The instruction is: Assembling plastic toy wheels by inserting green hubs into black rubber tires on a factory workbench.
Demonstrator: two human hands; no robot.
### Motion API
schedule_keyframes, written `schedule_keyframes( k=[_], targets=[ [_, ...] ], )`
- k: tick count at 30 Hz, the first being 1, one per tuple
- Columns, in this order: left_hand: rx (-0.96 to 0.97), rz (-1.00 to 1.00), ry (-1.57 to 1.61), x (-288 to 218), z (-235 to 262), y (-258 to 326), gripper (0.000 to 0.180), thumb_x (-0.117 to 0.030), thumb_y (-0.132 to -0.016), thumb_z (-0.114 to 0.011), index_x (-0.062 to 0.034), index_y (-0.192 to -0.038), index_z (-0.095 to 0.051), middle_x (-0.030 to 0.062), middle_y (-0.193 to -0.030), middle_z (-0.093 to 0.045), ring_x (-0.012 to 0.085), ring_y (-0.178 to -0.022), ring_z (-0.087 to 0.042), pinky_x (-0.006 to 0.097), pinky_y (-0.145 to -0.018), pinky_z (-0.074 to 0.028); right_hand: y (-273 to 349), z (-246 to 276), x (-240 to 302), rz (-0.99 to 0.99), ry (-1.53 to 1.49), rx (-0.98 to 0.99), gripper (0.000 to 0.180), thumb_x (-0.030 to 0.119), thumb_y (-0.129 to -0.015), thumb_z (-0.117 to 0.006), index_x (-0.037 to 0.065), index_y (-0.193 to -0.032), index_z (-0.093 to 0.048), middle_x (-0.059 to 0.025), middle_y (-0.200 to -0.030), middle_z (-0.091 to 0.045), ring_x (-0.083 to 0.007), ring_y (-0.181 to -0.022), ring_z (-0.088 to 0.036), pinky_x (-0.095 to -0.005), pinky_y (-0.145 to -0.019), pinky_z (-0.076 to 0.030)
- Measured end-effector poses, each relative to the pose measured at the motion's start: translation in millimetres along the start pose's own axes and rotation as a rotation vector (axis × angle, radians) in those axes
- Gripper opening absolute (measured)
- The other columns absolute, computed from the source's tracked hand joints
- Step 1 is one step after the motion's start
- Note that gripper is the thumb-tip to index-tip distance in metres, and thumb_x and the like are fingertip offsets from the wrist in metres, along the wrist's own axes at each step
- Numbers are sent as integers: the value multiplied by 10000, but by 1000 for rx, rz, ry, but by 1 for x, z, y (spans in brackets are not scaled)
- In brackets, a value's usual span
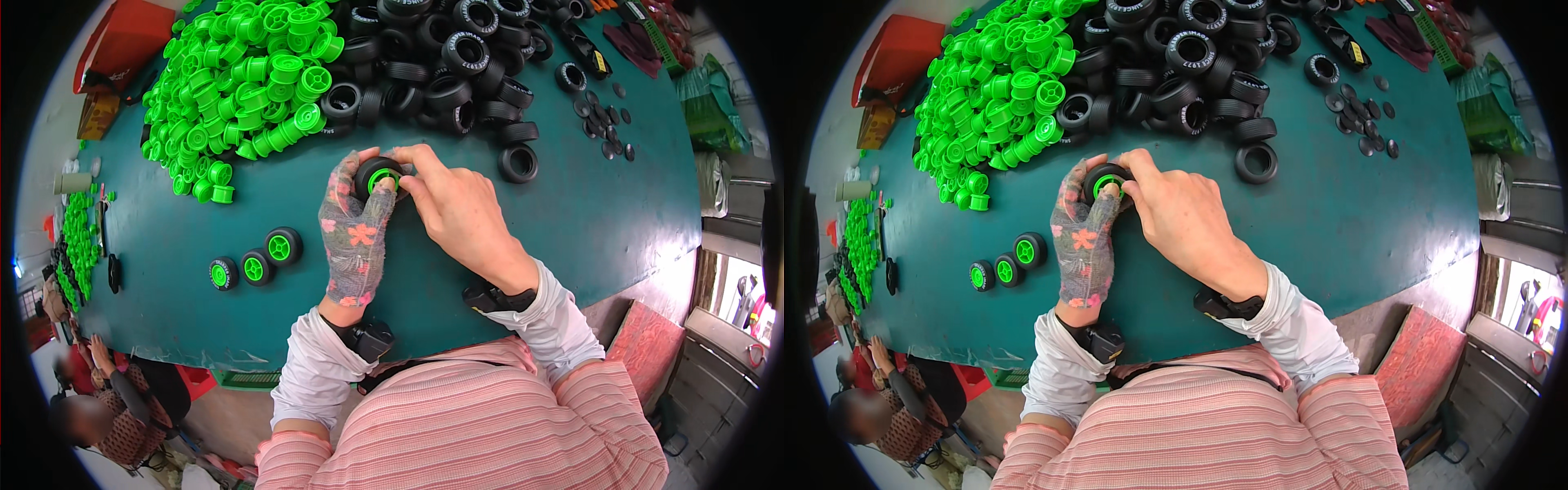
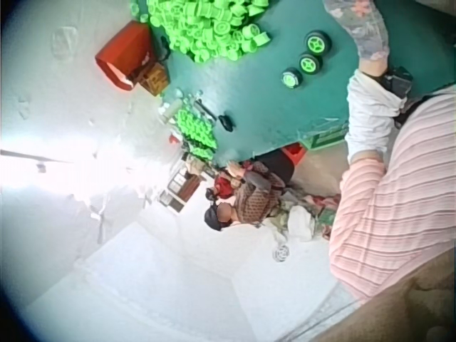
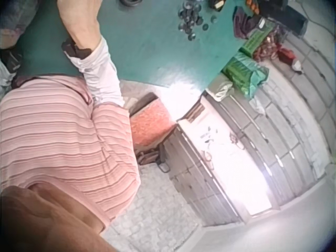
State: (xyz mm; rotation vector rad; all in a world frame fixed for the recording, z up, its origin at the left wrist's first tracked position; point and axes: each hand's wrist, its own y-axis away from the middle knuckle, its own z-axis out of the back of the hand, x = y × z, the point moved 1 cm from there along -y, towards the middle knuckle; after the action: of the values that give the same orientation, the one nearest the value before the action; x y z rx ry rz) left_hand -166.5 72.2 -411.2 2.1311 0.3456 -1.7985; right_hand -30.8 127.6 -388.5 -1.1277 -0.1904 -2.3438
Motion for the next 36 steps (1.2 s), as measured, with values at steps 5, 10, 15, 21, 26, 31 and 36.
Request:
schedule_keyframes(
  k=[5,10,15,21,26,31,36],
  targets=[
    [13,-40,-49,0,-7,3,384,-75,-959,-684,2,-1318,-570,71,-1192,-610,147,-1061,-618,290,-926,-551,0,1,2,14,99,-46,209,133,-973,-601,40,-1135,-505,-171,-670,-653,-402,-642,-655,-516,-566,-480],
    [57,-75,-219,-5,-2,2,367,-57,-950,-680,9,-1299,-586,66,-1181,-630,137,-1039,-622,268,-910,-522,2,0,6,56,158,-13,230,87,-926,-614,9,-1106,-495,-170,-663,-653,-388,-634,-664,-494,-551,-492],
    [138,8,-159,-14,10,-1,368,-68,-948,-683,13,-1295,-590,66,-1149,-645,143,-1039,-624,268,-911,-514,1,2,10,291,253,-17,310,66,-852,-652,11,-1113,-495,-136,-672,-657,-361,-639,-676,-455,-538,-503],
    [278,306,-180,-23,28,-6,402,-88,-962,-674,8,-1335,-560,79,-1119,-654,142,-1053,-630,272,-867,-543,1,-3,14,341,266,38,359,84,-835,-684,21,-1133,-496,-128,-679,-657,-348,-638,-678,-443,-539,-504],
    [100,4,-46,-15,10,2,402,-44,-978,-631,0,-1365,-531,71,-1169,-626,126,-1090,-609,275,-882,-555,1,-9,12,132,185,-77,231,77,-963,-605,72,-1181,-529,-140,-666,-648,-348,-611,-659,-450,-543,-471],
    [125,-56,-194,-15,11,0,390,-36,-984,-627,1,-1361,-534,65,-1207,-622,113,-1073,-603,253,-908,-524,1,-8,16,152,244,-53,319,20,-862,-612,10,-1166,-513,-149,-703,-665,-346,-633,-676,-442,-535,-503],
    [228,120,-80,-17,18,-2,378,-19,-972,-632,0,-1341,-553,63,-1186,-651,110,-1023,-617,240,-891,-508,2,-4,14,325,340,-37,380,25,-818,-632,-4,-1186,-541,-117,-724,-665,-302,-646,-688,-412,-534,-521]
  ],
)
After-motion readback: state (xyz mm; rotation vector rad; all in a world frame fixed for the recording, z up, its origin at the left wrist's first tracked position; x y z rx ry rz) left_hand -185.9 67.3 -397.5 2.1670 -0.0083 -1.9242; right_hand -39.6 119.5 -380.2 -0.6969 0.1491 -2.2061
